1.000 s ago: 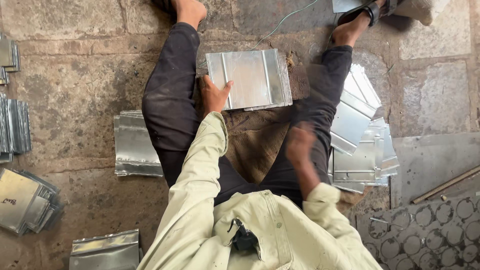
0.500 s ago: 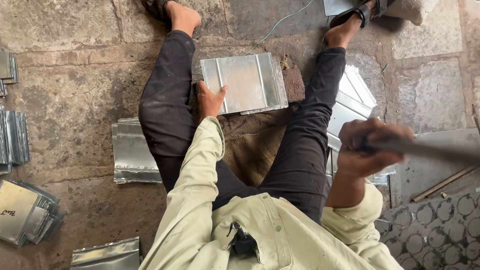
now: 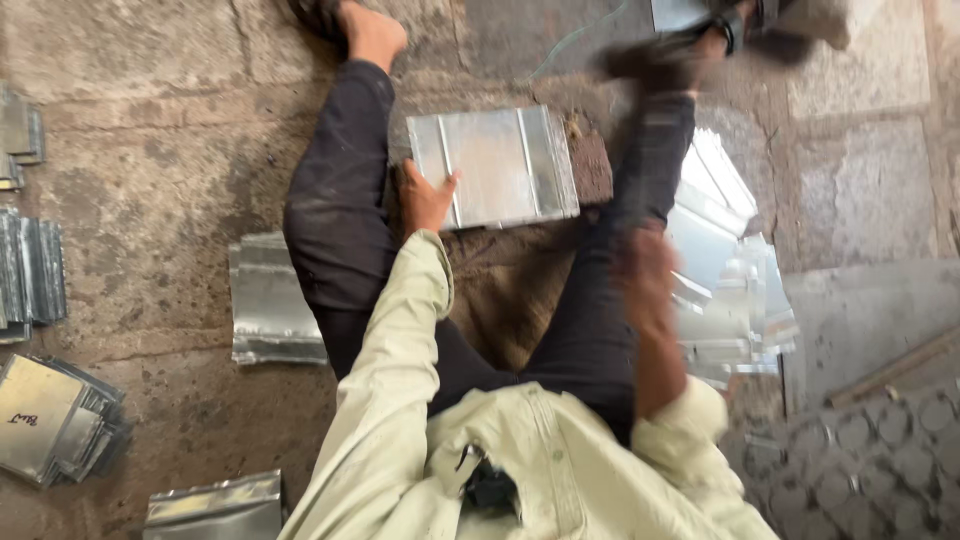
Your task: The person sits on the floor and uses a hammer to repeatedly strike a rectangular metal sheet placed on a wooden block. They adjust the sheet's position and orientation multiple times while continuing to hammer it.
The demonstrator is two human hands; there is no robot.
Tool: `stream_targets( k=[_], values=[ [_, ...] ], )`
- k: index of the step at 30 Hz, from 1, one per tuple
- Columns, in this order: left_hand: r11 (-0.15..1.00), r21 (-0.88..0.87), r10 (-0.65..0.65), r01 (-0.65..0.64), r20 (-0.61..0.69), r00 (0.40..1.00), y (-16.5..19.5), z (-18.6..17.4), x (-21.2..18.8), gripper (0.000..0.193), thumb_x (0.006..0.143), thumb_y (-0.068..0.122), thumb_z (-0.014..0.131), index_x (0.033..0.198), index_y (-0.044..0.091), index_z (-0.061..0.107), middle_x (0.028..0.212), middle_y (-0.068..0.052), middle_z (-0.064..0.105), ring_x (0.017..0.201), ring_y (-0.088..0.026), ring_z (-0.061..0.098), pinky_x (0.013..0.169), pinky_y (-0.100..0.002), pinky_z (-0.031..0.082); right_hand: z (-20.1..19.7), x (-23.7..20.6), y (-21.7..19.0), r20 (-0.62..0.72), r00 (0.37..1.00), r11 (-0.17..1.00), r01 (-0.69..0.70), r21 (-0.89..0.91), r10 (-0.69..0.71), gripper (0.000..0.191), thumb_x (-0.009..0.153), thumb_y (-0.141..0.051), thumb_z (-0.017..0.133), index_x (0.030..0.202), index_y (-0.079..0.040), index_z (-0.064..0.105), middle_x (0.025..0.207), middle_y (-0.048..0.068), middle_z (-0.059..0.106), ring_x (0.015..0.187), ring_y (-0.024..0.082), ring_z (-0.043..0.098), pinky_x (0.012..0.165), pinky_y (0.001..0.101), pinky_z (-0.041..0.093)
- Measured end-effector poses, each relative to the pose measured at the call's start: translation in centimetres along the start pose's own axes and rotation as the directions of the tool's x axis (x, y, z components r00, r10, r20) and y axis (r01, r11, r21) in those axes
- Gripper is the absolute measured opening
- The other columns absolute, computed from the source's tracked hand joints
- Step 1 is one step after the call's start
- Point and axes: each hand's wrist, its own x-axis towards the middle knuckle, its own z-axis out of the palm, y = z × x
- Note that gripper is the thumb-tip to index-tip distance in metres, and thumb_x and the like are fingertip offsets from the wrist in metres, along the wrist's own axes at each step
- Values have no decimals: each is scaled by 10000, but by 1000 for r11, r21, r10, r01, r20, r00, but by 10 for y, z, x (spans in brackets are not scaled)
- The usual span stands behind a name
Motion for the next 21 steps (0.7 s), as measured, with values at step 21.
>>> stream_targets(
  k=[21],
  values=[
    [999,5,-44,44,6,999,-16,10,-1,777,768,469,876,1237,1,470,1112,-269,704,1014,-458,689,872,-513,548,26,15,-9,51,999,975,30,-221,-19,419,1102,-396,424,887,-90,613,665,2,551,558,123,514,515,284,404]
  ],
)
